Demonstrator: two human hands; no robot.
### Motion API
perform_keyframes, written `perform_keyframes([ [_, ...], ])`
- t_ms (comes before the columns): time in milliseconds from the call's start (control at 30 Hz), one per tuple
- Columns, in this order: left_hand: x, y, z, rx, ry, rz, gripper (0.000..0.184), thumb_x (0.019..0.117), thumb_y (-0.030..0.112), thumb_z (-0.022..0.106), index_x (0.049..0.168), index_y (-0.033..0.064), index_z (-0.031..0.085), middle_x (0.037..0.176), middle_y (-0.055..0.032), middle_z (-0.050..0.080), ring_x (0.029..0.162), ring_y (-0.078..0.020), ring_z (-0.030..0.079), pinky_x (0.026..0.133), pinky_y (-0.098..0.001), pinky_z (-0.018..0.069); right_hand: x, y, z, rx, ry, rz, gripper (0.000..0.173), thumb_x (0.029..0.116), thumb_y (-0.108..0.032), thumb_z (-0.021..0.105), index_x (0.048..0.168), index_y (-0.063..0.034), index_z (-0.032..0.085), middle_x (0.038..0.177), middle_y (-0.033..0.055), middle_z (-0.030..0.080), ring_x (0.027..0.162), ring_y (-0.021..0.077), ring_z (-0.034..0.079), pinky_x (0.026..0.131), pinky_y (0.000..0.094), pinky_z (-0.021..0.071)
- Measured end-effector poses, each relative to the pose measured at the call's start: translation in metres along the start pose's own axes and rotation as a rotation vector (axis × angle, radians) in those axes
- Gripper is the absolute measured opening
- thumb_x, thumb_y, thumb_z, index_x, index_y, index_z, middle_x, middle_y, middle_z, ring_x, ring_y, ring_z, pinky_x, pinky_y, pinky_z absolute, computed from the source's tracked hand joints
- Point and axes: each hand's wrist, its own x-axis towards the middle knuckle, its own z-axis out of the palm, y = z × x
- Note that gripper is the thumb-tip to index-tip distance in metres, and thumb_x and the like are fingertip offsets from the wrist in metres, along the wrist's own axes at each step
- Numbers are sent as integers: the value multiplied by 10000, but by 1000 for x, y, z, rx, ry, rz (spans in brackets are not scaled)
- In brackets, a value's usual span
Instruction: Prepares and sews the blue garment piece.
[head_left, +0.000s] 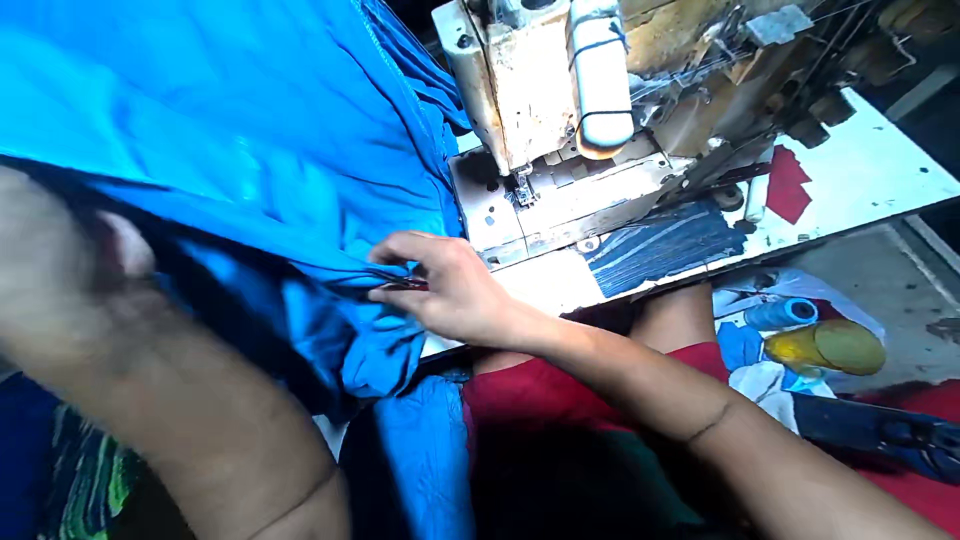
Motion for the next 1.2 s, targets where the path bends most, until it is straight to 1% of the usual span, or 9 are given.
perform_keyframes([
  [100, 24, -1, 45, 361, 321, 295, 304, 1065, 158, 469, 1199, -54, 640, 1125, -86, 684, 1078, -102, 632, 955, -286, 490, 5, -15, -4, 6, 9, -16, 210, 853, -30, 796, 1033, -36, 690, 940, 54, 687, 833, 128, 674, 713, 328, 603],
  [167, 22, 24, 100, 478, 274, 413, 311, 1056, 123, 450, 1240, -83, 593, 1194, -187, 654, 1164, -206, 616, 1030, -361, 474, -16, -6, -18, 45, 11, 97, 207, 879, -59, 780, 1051, -48, 666, 909, 44, 678, 773, 123, 663, 665, 323, 596],
  [300, -5, 13, 143, 461, -662, 457, 423, 802, -50, 700, 1213, -2, 612, 1178, -292, 569, 1066, -461, 583, 885, -621, 509, -86, 52, -62, 140, 43, 475, 261, 875, -146, 805, 1083, -55, 677, 886, 51, 720, 758, 120, 688, 693, 316, 601],
  [400, -22, -13, 150, 219, -1149, 179, 505, 713, -47, 768, 1163, 146, 645, 1073, -41, 640, 907, -179, 634, 732, -368, 574, -117, 84, -90, -61, 129, 603, 321, 792, -228, 875, 1023, -73, 716, 885, 55, 694, 771, 141, 663, 703, 360, 589],
  [467, -30, -8, 151, -20, -1253, 23, 408, 745, -5, 774, 1115, 135, 676, 952, -2, 679, 774, -109, 651, 624, -250, 570, -122, 84, -98, -177, 97, 612, 332, 790, -208, 872, 1046, -82, 701, 901, 67, 663, 757, 170, 627, 683, 397, 559],
  [667, -32, 17, 151, -9, -1156, 121, 248, 879, 127, 747, 1124, 147, 711, 919, 18, 712, 797, -98, 681, 695, -252, 596, -99, 40, -81, -427, 93, 320, 450, 891, -213, 670, 1335, -145, 649, 1145, 26, 708, 884, 127, 679, 748, 383, 589],
  [933, -51, 16, 152, 217, -808, 273, 127, 899, 282, 778, 985, 190, 793, 983, 43, 709, 929, -57, 655, 826, -296, 551, -97, 66, -87, -164, 134, 327, 124, 1016, -213, 654, 999, -108, 717, 790, 28, 674, 620, 119, 616, 542, 307, 532],
  [1100, -84, 1, 185, 125, -569, 163, 161, 994, 235, 641, 1037, 98, 714, 1316, -37, 642, 1265, -132, 579, 1078, -366, 486, -113, 62, -105, 118, 155, 394, 126, 1018, -158, 627, 984, -51, 683, 682, 65, 587, 509, 125, 511, 436, 259, 422],
  [1200, -96, 1, 218, 46, -499, 111, 149, 1039, 178, 564, 1112, 84, 653, 992, -25, 699, 935, -101, 666, 855, -336, 558, -117, 66, -111, 58, 187, 372, 89, 989, -125, 656, 976, -40, 682, 665, 66, 591, 495, 132, 512, 438, 276, 433],
])
